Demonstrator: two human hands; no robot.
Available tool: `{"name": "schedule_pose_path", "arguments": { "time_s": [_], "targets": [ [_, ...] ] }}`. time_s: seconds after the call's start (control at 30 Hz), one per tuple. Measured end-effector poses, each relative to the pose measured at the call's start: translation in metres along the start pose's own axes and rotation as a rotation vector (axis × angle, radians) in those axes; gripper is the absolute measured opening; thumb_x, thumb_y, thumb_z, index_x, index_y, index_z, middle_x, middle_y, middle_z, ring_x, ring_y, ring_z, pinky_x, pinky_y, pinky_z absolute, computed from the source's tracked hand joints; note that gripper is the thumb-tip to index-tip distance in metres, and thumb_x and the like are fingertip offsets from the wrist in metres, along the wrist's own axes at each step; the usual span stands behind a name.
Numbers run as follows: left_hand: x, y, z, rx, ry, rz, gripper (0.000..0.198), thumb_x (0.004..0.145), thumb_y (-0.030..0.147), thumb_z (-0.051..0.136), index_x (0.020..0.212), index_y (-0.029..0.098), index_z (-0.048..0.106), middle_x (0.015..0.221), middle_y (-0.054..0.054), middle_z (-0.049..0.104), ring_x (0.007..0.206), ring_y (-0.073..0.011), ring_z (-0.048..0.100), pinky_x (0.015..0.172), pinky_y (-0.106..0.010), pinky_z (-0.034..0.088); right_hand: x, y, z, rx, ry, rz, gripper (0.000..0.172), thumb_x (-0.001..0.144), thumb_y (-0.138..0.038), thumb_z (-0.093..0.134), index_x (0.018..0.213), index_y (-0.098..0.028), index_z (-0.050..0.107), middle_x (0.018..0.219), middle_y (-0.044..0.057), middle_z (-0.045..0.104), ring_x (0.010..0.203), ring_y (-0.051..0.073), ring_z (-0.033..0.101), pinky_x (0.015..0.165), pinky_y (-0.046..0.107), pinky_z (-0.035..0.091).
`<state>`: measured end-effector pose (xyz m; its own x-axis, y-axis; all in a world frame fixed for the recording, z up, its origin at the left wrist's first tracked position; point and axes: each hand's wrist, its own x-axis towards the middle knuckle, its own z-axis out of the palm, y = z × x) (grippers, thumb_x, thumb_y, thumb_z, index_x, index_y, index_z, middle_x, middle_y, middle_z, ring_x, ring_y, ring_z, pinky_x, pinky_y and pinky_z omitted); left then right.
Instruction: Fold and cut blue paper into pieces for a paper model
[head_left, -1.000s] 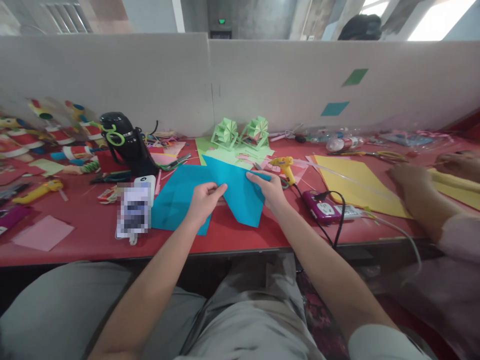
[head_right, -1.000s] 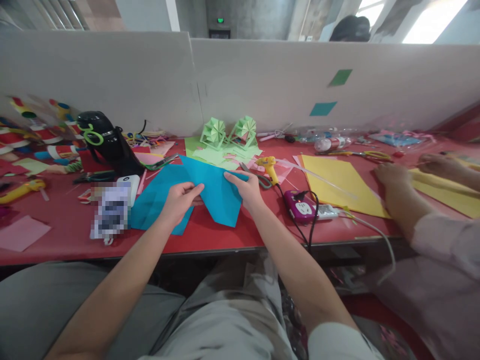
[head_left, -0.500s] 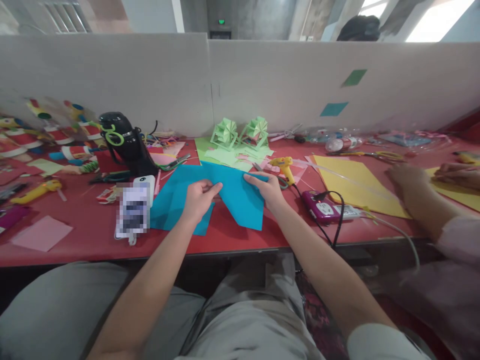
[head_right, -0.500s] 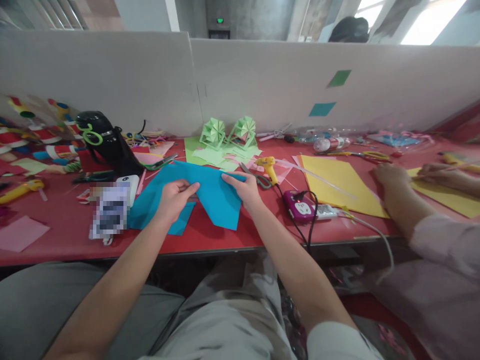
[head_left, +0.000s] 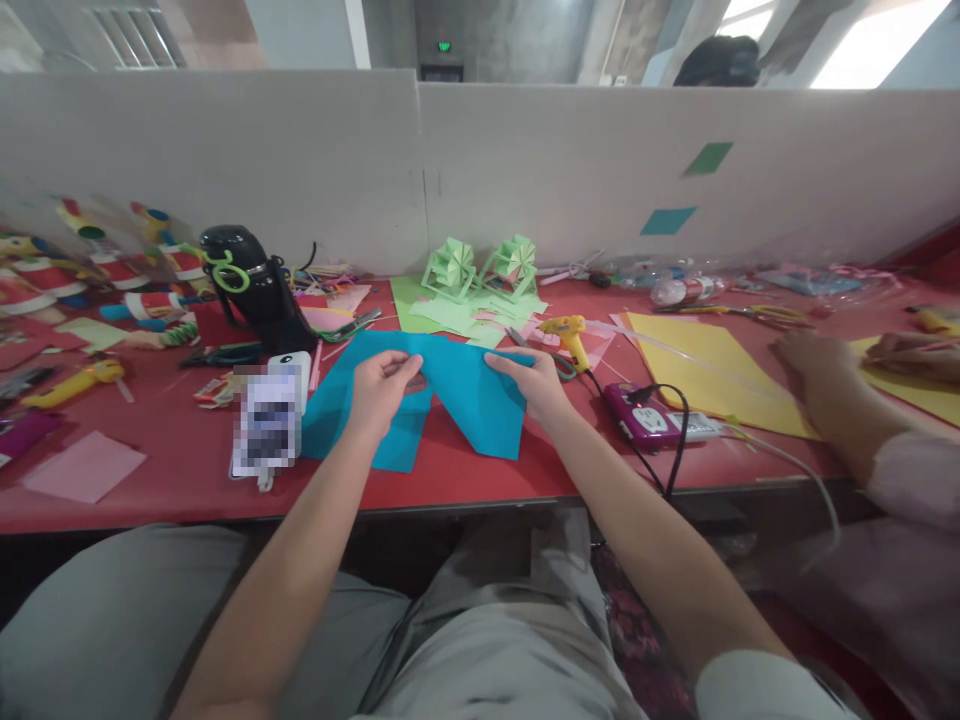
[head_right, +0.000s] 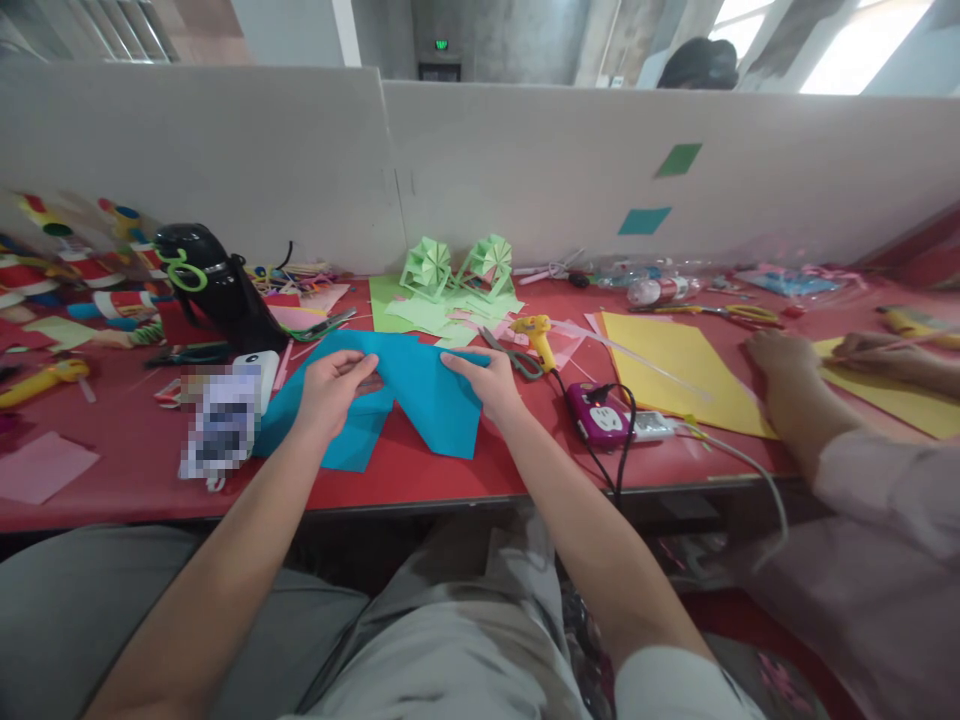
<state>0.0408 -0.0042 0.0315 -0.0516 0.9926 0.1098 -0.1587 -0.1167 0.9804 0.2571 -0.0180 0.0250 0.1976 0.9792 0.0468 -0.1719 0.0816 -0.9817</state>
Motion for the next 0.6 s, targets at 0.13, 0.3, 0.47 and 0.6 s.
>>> {"name": "schedule_pose_path", "arguments": {
  "time_s": [0.13,0.3,0.47,0.6],
  "targets": [
    [0.0010,-0.0016,-0.0013,0.023,0.013,0.031,0.041,0.059,0.045,0.084,0.074,0.014,0.062,0.062,-0.001,0.065,0.060,-0.0176,0.066,0.064,-0.033,0.059,-0.0026,-0.0030,0.0012,-0.028,-0.011,0.006,0.038,0.051,-0.043,0.089,0.079,-0.019,0.077,0.070,0.003,0.071,0.063,0.018,0.062,0.061,0.032,0.048],
    [-0.0018,-0.0028,0.0020,0.025,-0.010,0.049,0.040,0.060,0.045,0.083,0.073,0.016,0.059,0.061,0.002,0.060,0.062,-0.0152,0.062,0.061,-0.030,0.058,-0.0020,-0.0013,0.0013,-0.005,-0.011,-0.001,0.037,0.052,-0.042,0.089,0.078,-0.020,0.077,0.068,0.002,0.070,0.062,0.017,0.061,0.060,0.031,0.047],
    [-0.0021,-0.0020,0.0022,0.019,-0.031,0.051,0.039,0.063,0.048,0.080,0.067,0.017,0.057,0.061,0.001,0.060,0.062,-0.0152,0.062,0.064,-0.031,0.058,-0.0021,-0.0012,0.0022,-0.018,-0.018,-0.009,0.037,0.052,-0.043,0.088,0.078,-0.020,0.077,0.067,0.002,0.069,0.062,0.017,0.060,0.061,0.032,0.046],
    [0.0007,0.0003,-0.0001,0.001,0.033,0.024,0.035,0.064,0.048,0.079,0.067,0.017,0.062,0.059,0.000,0.062,0.059,-0.0170,0.063,0.061,-0.030,0.057,-0.0029,-0.0025,0.0029,-0.045,-0.022,-0.030,0.034,0.053,-0.043,0.088,0.076,-0.020,0.077,0.068,0.002,0.069,0.063,0.016,0.059,0.061,0.031,0.045]
  ]
}}
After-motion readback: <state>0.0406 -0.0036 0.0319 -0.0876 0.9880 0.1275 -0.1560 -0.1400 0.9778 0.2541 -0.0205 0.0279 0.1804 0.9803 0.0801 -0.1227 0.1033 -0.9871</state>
